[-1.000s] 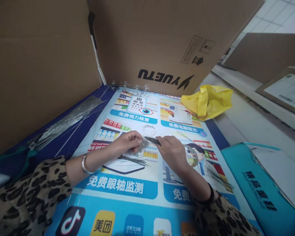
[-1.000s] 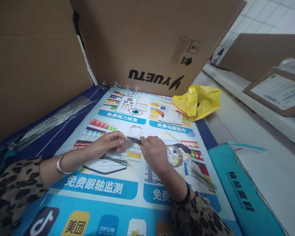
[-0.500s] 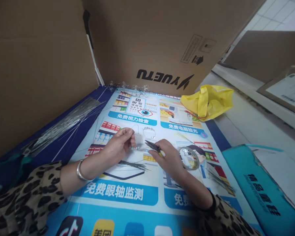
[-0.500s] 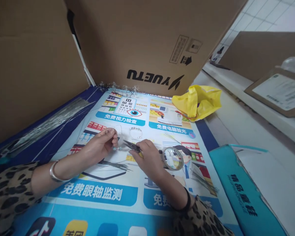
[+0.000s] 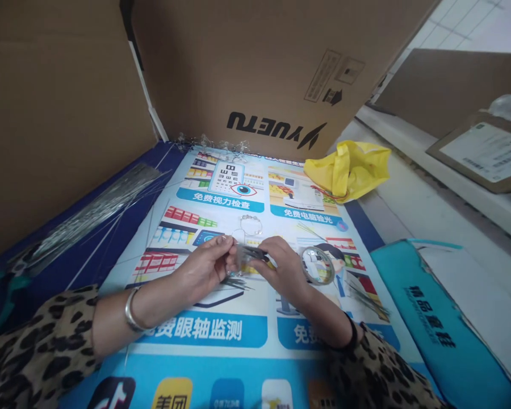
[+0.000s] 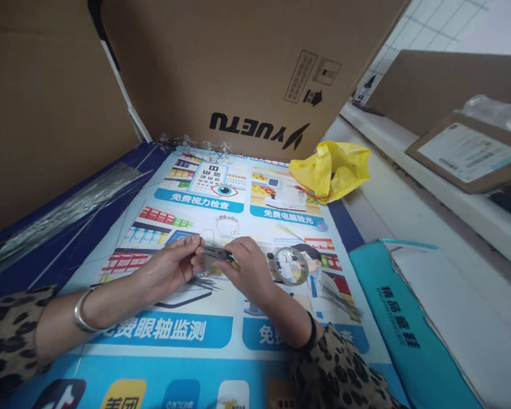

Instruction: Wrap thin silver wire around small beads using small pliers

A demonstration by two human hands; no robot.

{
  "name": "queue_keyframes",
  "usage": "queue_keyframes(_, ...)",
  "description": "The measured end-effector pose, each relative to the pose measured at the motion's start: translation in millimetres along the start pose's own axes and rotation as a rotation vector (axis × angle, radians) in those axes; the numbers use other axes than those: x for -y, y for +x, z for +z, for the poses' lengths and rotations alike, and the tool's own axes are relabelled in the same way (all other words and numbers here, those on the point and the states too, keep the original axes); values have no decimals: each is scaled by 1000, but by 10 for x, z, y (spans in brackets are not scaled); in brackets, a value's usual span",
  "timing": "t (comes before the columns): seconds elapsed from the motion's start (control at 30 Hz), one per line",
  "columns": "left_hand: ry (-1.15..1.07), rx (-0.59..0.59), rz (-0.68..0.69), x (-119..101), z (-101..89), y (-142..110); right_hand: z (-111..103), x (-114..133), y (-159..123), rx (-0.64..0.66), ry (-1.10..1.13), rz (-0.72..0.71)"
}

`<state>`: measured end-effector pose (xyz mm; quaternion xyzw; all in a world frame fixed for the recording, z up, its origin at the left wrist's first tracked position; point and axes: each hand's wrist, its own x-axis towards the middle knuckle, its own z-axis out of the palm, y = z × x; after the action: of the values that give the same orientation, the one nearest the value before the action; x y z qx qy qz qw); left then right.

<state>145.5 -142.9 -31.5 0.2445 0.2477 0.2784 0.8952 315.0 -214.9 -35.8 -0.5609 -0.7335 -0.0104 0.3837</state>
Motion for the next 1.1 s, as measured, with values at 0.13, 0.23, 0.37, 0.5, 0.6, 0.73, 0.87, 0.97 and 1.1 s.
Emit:
queue_keyframes(0.13, 42, 93, -95, 38, 6, -9, -31, -39, 42, -31, 33, 71)
queue_keyframes(0.23, 45, 133, -104, 56, -11, -11, -57, -42, 55, -36, 68, 131)
queue_keyframes(0.37, 41, 154, -74, 23, -40, -2, -100, -50, 45, 40, 20, 233)
queue_keyframes(0.5, 75, 216, -55, -41, -44, -3, -154, -69, 50, 121, -43, 268)
queue_keyframes(0.6, 91, 249, -44, -69, -38, -10, -185, -79, 64, 189, -72, 276)
queue_keyframes(0.73, 103, 257, -40, -71, -47, -4, -189, -82, 77, 312, -82, 323)
queue_keyframes(0.87, 145, 175, 7, -63, -76, 15, -174, -65, 76, 365, -71, 362)
queue_keyframes(0.97, 207, 44, 68, -61, -76, 14, -168, -40, 72, 401, -72, 392)
queue_keyframes(1.1, 316, -30, 121, -50, -58, 2, -180, -17, 76, 426, -13, 452)
